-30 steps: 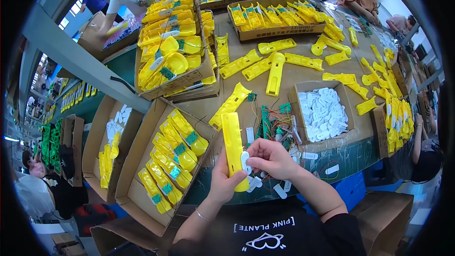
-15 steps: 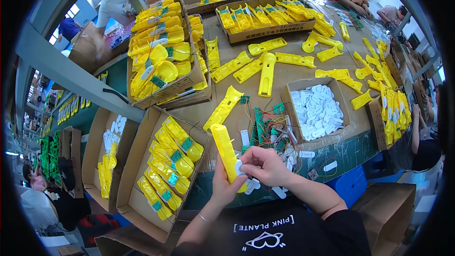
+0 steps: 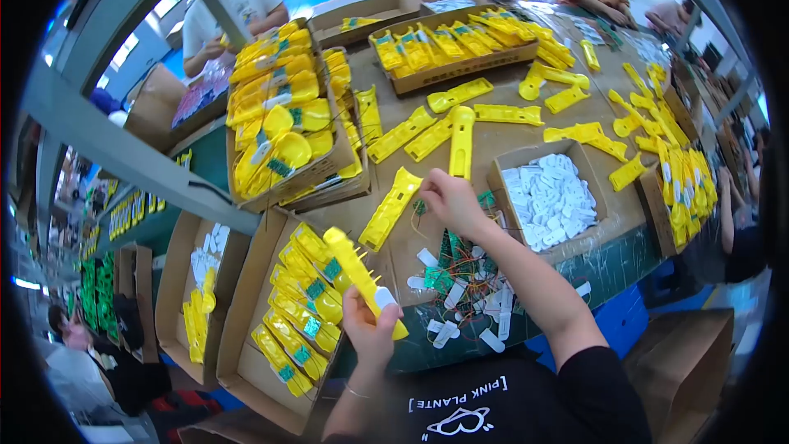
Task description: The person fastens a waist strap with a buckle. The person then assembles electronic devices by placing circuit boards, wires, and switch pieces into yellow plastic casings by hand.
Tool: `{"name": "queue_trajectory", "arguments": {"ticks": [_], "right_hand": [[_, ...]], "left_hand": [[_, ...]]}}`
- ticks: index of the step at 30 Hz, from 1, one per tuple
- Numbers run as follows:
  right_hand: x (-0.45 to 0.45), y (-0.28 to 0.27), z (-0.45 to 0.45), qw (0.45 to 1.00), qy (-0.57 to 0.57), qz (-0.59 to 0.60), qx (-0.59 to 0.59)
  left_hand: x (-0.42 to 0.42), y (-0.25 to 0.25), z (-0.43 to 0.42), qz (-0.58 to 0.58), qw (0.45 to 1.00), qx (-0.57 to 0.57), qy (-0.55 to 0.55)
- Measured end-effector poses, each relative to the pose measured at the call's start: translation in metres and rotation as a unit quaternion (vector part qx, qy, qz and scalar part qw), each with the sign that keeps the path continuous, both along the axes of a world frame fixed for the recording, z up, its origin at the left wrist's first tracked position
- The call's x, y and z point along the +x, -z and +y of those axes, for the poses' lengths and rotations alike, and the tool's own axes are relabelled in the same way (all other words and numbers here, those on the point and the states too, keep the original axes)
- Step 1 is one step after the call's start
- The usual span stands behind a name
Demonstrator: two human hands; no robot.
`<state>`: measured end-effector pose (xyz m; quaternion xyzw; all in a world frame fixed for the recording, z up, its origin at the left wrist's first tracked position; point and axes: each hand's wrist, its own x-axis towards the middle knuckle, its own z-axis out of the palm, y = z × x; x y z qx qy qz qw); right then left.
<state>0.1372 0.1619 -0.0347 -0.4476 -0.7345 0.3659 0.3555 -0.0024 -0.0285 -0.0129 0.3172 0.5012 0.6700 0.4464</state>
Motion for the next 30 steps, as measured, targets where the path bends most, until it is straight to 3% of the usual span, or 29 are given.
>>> {"name": "queue_trajectory", "arguments": {"ticks": [1,2,4,5,8,10,12,14,16,20,22,26,28,29,30], "right_hand": [[0.001,-0.009,-0.012,0.992,-0.018,0.112,-0.062],[0.002,-0.01,-0.02,0.991,-0.022,0.112,-0.073],[0.004,-0.015,-0.024,0.985,0.064,-0.098,0.13],[0.001,-0.007,-0.018,0.957,0.106,-0.219,0.158],[-0.018,0.011,0.001,0.929,0.11,-0.323,0.147],[-0.022,0.021,0.005,0.924,0.093,-0.329,0.17],[-0.019,0.014,0.008,0.956,0.069,-0.284,0.025],[-0.003,-0.007,-0.005,0.955,0.08,-0.286,0.027],[0.015,-0.026,-0.018,0.998,0.037,-0.055,0.013],[0.023,-0.057,-0.03,0.995,0.021,0.007,0.099],[0.022,-0.074,-0.047,0.965,-0.133,0.175,-0.142],[0.016,-0.079,-0.069,0.95,-0.164,0.159,-0.211],[0.012,-0.077,-0.074,0.96,-0.142,0.141,-0.194],[0.011,-0.078,-0.076,0.979,-0.122,0.104,-0.127],[0.011,-0.079,-0.079,0.991,-0.101,0.068,-0.06]], "left_hand": [[-0.004,-0.008,0.002,-0.027,0.999,0.012,0.011],[-0.007,-0.013,0.003,-0.053,0.998,0.022,0.025],[-0.005,-0.016,0.006,-0.043,0.999,0.015,0.013],[-0.002,-0.017,0.009,-0.034,0.999,0.018,0.01],[0.004,-0.01,0.008,0.013,0.998,0.043,0.045],[0.001,-0.003,0.003,0.038,0.997,0.052,0.041],[-0.004,-0.012,0.002,-0.033,0.999,0.018,0.04],[-0.014,-0.012,0.002,-0.061,0.998,0.016,0.031],[-0.016,-0.009,0.001,-0.094,0.995,0.008,0.026],[-0.006,-0.011,0.021,-0.15,0.985,0.039,0.08],[-0.002,-0.019,0.027,-0.192,0.975,0.066,0.092],[-0.002,-0.025,0.026,-0.23,0.961,0.101,0.116],[0.0,-0.024,0.022,-0.168,0.974,0.104,0.109],[0.004,-0.025,0.02,-0.167,0.974,0.101,0.112],[0.009,-0.026,0.016,-0.062,0.988,0.1,0.098]]}}
